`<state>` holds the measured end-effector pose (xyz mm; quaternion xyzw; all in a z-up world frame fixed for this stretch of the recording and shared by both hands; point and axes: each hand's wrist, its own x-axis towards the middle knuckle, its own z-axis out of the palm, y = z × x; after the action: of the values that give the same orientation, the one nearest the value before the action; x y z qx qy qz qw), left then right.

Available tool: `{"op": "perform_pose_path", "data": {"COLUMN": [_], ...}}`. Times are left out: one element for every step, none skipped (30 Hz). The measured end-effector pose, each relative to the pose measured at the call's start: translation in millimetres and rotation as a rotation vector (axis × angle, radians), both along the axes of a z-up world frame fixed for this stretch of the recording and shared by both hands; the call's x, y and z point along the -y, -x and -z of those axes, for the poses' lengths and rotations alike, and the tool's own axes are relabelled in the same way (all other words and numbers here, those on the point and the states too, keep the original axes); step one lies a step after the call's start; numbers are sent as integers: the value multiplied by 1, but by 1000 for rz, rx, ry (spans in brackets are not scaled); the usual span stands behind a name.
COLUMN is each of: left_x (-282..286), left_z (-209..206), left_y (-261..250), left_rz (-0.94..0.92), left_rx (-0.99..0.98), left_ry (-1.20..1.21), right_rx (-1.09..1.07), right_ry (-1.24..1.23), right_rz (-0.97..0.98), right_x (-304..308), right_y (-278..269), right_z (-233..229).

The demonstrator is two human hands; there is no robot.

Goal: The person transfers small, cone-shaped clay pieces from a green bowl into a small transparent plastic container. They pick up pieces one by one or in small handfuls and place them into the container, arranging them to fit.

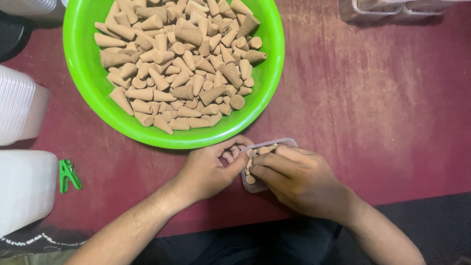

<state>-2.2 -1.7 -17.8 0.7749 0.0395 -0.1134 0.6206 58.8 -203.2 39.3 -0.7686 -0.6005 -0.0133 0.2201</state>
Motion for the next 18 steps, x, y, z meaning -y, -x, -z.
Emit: {"op": "perform_pose_path", "data": {"left_x": [0, 0, -1, -2, -2, -3, -3, -4, -4, -4, -4, -4, -6, -8, -10, -13, -16, -18], "left_z": [0, 0, -1, -1, -2, -2, -6, -11, -15, -18, -20, -23, -29, -36, -43, -53, -63, -73], "left_y": [0, 0, 1, 1, 1, 1, 2, 2, 2, 4, 6, 9, 15, 21, 27, 31, 36, 41], "left_rz": [3, -1, -7, -5, -3, -2, -1, -3, -6, -5, -23, -40, -43, 3, 47, 41, 51, 60], "left_rx": [3, 31, 59, 61, 72, 82, 84, 150, 214, 215, 379, 543, 543, 522, 499, 497, 503, 509], "left_ry": [0, -24, -48, -49, -67, -85, -87, -90, -93, -94, -165, -237, -244, -318, -395, -406, -411, -416], "right_rx": [3, 0, -4, -2, -7, -11, -10, -14, -20, -20, -26, -32, -32, -26, -20, -22, -38, -55], "right_ry": [0, 0, -1, -2, -18, -35, -36, -40, -43, -45, -106, -167, -173, -208, -245, -254, -275, -294], "right_rz": [3, 4, 3, 6, 3, -1, 1, -12, -25, -24, 19, 63, 57, 93, 127, 119, 189, 260], "right_x": [1, 2, 2, 2, 2, 2, 3, 4, 5, 9, 13, 17, 22, 27, 31, 36, 41, 46], "right_y": [0, 0, 0, 0, 0, 0, 0, -1, -1, -2, -2, -2, -5, -8, -11, -16, -20, -24], "right_z": [1, 2, 3, 2, 2, 2, -2, -5, -9, -9, -9, -10, -9, -9, -8, -8, -7, -6]}}
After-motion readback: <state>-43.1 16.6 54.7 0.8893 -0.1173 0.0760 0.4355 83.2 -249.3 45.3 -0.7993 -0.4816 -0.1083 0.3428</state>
